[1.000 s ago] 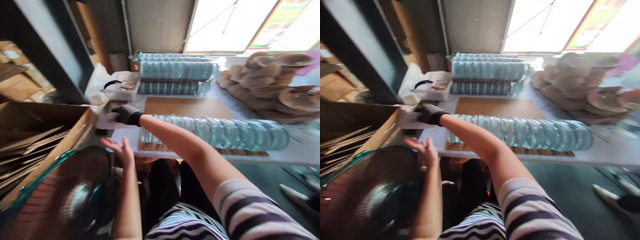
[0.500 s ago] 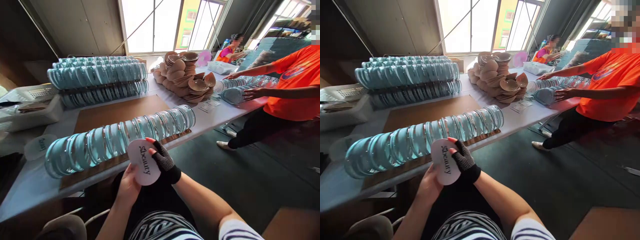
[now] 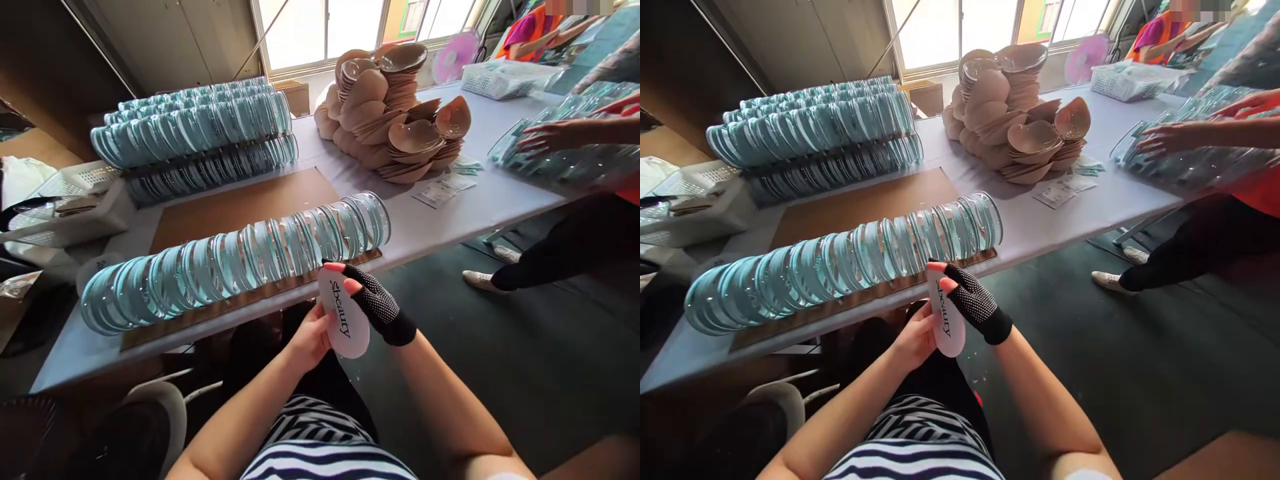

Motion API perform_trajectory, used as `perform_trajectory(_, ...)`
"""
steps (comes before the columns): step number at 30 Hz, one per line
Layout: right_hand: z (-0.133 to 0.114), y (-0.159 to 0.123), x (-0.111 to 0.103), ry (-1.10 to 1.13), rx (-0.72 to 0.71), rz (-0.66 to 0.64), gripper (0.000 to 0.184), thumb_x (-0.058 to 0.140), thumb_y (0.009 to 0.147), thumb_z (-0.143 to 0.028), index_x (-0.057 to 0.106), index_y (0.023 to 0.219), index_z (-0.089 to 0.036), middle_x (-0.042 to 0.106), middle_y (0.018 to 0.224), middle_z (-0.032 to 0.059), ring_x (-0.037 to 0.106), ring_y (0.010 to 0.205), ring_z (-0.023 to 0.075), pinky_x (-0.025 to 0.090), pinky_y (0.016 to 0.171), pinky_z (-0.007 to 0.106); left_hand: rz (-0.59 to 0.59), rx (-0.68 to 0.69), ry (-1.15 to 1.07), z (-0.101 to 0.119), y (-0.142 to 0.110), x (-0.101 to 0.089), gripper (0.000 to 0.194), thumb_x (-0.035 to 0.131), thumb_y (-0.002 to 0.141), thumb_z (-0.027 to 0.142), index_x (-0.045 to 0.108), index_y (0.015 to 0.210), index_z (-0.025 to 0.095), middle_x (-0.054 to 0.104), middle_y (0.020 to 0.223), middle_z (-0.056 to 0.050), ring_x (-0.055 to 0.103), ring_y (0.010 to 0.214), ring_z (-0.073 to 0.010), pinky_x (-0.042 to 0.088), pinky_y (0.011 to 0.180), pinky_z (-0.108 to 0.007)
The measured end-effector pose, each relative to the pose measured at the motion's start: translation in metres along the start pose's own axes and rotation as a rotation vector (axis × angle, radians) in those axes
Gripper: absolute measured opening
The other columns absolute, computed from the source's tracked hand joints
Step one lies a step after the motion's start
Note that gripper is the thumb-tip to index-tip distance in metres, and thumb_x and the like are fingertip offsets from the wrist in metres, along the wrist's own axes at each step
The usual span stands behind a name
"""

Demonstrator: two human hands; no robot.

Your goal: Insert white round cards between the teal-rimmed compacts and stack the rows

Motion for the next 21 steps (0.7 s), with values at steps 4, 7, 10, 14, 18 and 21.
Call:
perform_trajectory(4,0.008,-0.013,-0.018,-0.108,0.017,0.203,0.056,0.063,0.085,-0.052,0.058,0.133,-0.023,0.059,0.136,0.0088,0.057,0.119,0.0264,0.048,0.101,0.042,0.123,0.284,0.116,0.025,-0.006,-0.001,0.044,0.078,0.076,0.032,0.067,0.117,0.022,0.071,0.115,-0.006,0.067,0.101,-0.0216,0.051,0.09,-0.033)
perform_trajectory(7,0.026,-0.03,-0.018,0.095,0.152,0.243,0.051,0.061,0.085,-0.052,0.061,0.124,-0.019,0.068,0.119,0.0118,0.066,0.1,0.0267,0.055,0.087,0.042,-0.025,0.189,0.242,0.04,-0.011,0.003,0.045,0.074,0.079,0.038,0.067,0.12,0.021,0.071,0.115,-0.011,0.067,0.102,-0.0269,0.053,0.087,-0.037)
perform_trajectory(10,0.036,-0.039,-0.009,0.369,0.256,0.061,0.052,0.061,0.084,-0.052,0.06,0.125,-0.019,0.069,0.115,0.013,0.067,0.097,0.0273,0.056,0.084,0.044,-0.28,0.049,0.376,0.051,-0.015,0.009,0.053,0.071,0.079,0.049,0.068,0.12,0.015,0.07,0.115,-0.016,0.067,0.102,-0.0316,0.054,0.084,-0.039)
perform_trajectory(14,0.04,-0.04,-0.031,0.128,0.289,0.168,0.049,0.072,0.075,-0.053,0.068,0.108,-0.016,0.071,0.1,0.0106,0.067,0.086,0.0241,0.058,0.07,0.037,-0.134,0.234,0.814,0.077,-0.011,0.005,0.041,0.068,0.081,0.051,0.075,0.096,0.013,0.072,0.09,-0.009,0.065,0.088,-0.0244,0.051,0.078,-0.032)
perform_trajectory(18,0.036,-0.041,-0.031,0.182,0.348,-0.131,0.049,0.077,0.069,-0.054,0.071,0.098,-0.014,0.072,0.093,0.0112,0.067,0.084,0.0257,0.058,0.069,0.038,-0.387,0.058,0.774,0.069,-0.017,0.015,0.049,0.069,0.077,0.058,0.076,0.095,0.013,0.072,0.1,-0.012,0.065,0.091,-0.0285,0.052,0.079,-0.035)
perform_trajectory(21,0.036,-0.038,-0.038,0.174,0.352,-0.039,0.051,0.082,0.063,-0.054,0.071,0.094,-0.014,0.072,0.09,0.0103,0.067,0.081,0.0241,0.058,0.069,0.037,-0.258,0.142,0.766,0.074,-0.016,0.011,0.045,0.073,0.075,0.054,0.077,0.093,0.013,0.072,0.094,-0.011,0.065,0.088,-0.0264,0.051,0.076,-0.033)
Point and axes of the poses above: each hand's wrist, its own y-axis towards the middle knuckle, its own x-axis out of the palm, z = x × y, the point moved 5 cm from there along y, towards the middle knuckle
